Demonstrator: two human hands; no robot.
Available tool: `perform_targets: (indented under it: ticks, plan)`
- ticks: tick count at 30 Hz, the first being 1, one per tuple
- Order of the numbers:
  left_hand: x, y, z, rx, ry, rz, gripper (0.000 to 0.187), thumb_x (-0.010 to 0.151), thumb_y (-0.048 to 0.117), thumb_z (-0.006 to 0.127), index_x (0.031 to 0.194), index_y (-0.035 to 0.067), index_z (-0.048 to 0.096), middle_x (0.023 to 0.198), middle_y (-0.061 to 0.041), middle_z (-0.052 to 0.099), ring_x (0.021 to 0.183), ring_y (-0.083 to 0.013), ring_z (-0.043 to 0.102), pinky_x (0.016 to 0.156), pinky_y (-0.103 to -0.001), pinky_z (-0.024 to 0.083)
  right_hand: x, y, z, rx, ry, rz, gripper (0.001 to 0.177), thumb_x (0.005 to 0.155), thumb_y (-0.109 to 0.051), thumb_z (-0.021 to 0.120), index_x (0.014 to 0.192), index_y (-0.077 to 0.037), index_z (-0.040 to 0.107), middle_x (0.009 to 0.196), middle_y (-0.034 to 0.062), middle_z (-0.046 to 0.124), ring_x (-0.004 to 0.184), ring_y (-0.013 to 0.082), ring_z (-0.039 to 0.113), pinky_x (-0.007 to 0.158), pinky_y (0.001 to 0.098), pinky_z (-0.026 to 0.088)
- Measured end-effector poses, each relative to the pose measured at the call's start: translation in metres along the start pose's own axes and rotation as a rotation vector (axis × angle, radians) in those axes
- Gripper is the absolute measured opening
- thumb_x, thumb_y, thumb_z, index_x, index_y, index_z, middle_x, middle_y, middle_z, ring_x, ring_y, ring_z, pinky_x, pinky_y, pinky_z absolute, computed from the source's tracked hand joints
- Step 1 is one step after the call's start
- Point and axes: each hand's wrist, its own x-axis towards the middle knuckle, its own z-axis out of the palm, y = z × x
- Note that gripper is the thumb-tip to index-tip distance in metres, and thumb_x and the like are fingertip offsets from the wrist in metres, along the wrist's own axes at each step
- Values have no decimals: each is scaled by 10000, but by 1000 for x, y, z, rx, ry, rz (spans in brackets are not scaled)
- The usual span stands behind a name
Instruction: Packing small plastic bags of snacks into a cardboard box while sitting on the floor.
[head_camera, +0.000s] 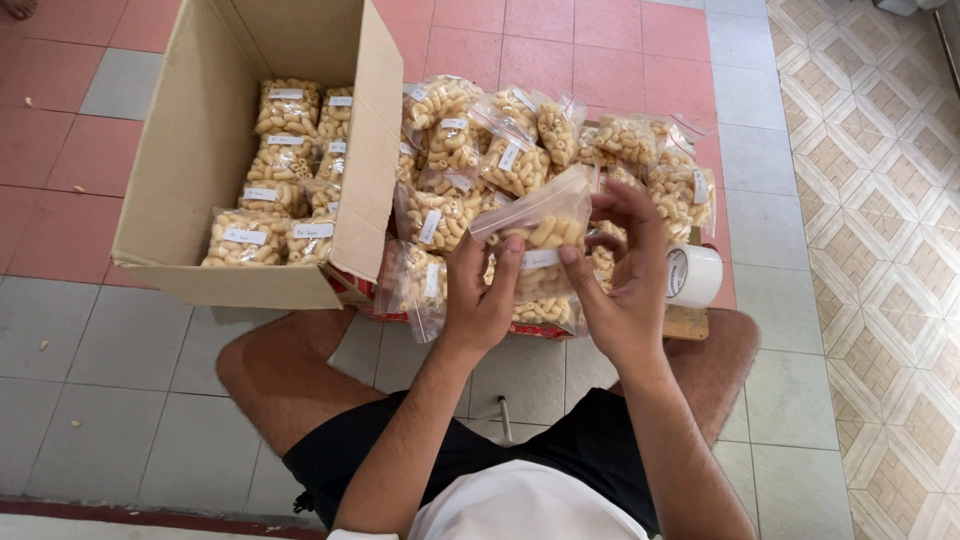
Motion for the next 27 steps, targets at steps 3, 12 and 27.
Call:
perform_targets:
  ticks: [3, 12, 27]
  plan:
    - [-2, 3, -3, -29, 18, -21, 303, 1129, 263, 511, 1311, 43, 612, 1162, -149, 677, 1146, -270, 671, 1016, -523, 567, -13, 12, 8, 95, -37, 93, 424, 1009, -139, 750, 1379, -20, 581, 1202, 126, 638, 1150, 238, 631, 982, 411, 556]
    - [0, 15, 4, 20, 101, -16, 368, 1098, 380, 545, 1246, 44, 557, 1042, -160, 608, 992, -272, 666, 909, -478, 566, -26, 12, 40, 502, 183, 186, 115, 1098, -149, 624, 1157, -58, 584, 1073, 68, 653, 1013, 161, 704, 896, 325, 615]
    - [-1, 23, 17, 6, 220, -31, 291, 1111, 365, 577, 1052, 94, 665, 882, -53, 557, 834, -148, 585, 758, -350, 508, -25, 18, 49, 457, 269, 195, 110, 1056, -75, 703, 1147, -20, 678, 986, 69, 718, 947, 146, 741, 867, 350, 661]
